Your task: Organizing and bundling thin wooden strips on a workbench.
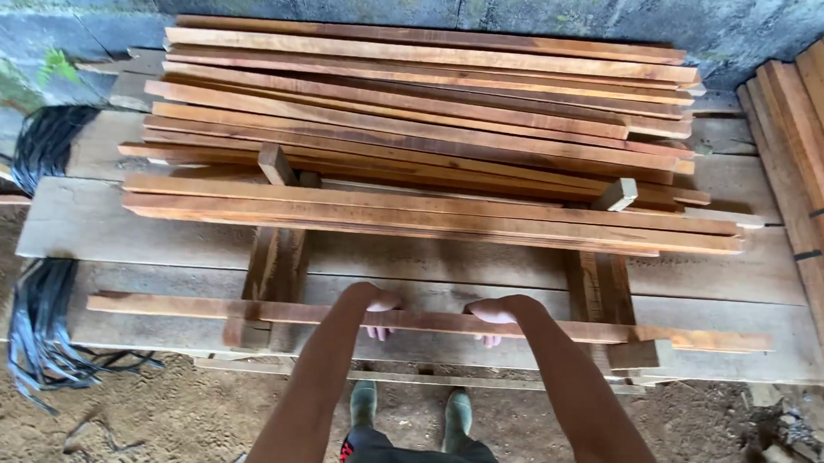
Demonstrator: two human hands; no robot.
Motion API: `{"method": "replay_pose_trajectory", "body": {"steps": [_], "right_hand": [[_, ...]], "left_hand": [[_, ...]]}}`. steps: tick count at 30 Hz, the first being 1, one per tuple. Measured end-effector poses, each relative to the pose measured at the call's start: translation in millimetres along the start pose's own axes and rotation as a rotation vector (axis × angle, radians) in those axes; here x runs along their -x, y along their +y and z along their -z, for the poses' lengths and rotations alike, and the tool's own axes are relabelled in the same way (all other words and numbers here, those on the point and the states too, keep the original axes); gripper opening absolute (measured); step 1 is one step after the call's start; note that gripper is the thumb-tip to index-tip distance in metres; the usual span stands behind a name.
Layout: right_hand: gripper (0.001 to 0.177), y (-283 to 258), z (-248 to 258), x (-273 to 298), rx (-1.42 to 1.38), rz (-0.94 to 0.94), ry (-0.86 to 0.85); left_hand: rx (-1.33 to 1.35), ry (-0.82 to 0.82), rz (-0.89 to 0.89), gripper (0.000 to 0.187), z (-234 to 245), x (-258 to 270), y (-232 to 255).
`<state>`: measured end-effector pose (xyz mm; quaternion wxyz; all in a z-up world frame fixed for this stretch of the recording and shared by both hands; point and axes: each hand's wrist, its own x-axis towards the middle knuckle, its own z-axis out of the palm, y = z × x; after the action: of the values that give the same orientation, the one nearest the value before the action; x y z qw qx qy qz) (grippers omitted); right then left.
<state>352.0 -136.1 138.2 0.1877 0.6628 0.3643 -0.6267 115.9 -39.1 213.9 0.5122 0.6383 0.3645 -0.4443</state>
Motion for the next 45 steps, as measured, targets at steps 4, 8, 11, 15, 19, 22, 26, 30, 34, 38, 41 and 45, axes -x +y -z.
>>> {"method": "replay_pose_trajectory", "body": {"steps": [4, 8, 11, 15, 19, 22, 26, 30, 34, 38, 41, 45], "right_hand": [[0.093, -34, -12, -68, -0.083, 0.018, -0.112], [0.077, -77, -24, -57, -0.094, 0.092, -0.064], [0.071, -77, -24, -88, -0.105, 0.082, -0.107], [0.067, -64, -21, -127, -0.133, 0.072, -0.189], [0.069, -58, -19, -143, -0.144, 0.069, -0.256], [0.054, -54, -26, -125, -0.232, 0.207, -0.09], [0.058, -34, -9, -149, -0.374, 0.455, 0.236], [0.061, -12, 25, -134, -0.954, 0.473, 0.41], [0.096, 20, 49, -98, -1.183, 0.492, 0.622], [0.109, 57, 70, -109, -1.677, 0.455, 0.648], [0.109, 73, 80, -133, -1.771, 0.486, 0.717], [0.102, 74, 83, -140, -1.941, 0.554, 0.681]], "left_hand": [[0.24, -0.063, 0.009, 0.06, 27, -192, -68], [-0.111, 0.218, -0.007, 0.072, 8, -91, -43], [-0.097, 0.234, -0.068, 0.067, 11, -77, -46], [-0.181, 0.267, -0.158, 0.066, 5, -79, -47], [-0.189, 0.258, -0.187, 0.065, 20, -120, -60], [0.166, 0.301, -0.218, 0.056, 29, -209, -94], [0.601, 0.329, -0.3, 0.055, 37, -216, -97], [0.886, 0.466, -0.333, 0.077, 49, -170, -81], [1.11, 0.572, -0.419, 0.094, 64, -195, -92], [1.46, 0.764, -0.446, 0.095, 91, -209, -100], [1.658, 0.793, -0.492, 0.106, 99, -195, -99], [1.847, 0.716, -0.606, 0.095, 100, -194, -99]]}}
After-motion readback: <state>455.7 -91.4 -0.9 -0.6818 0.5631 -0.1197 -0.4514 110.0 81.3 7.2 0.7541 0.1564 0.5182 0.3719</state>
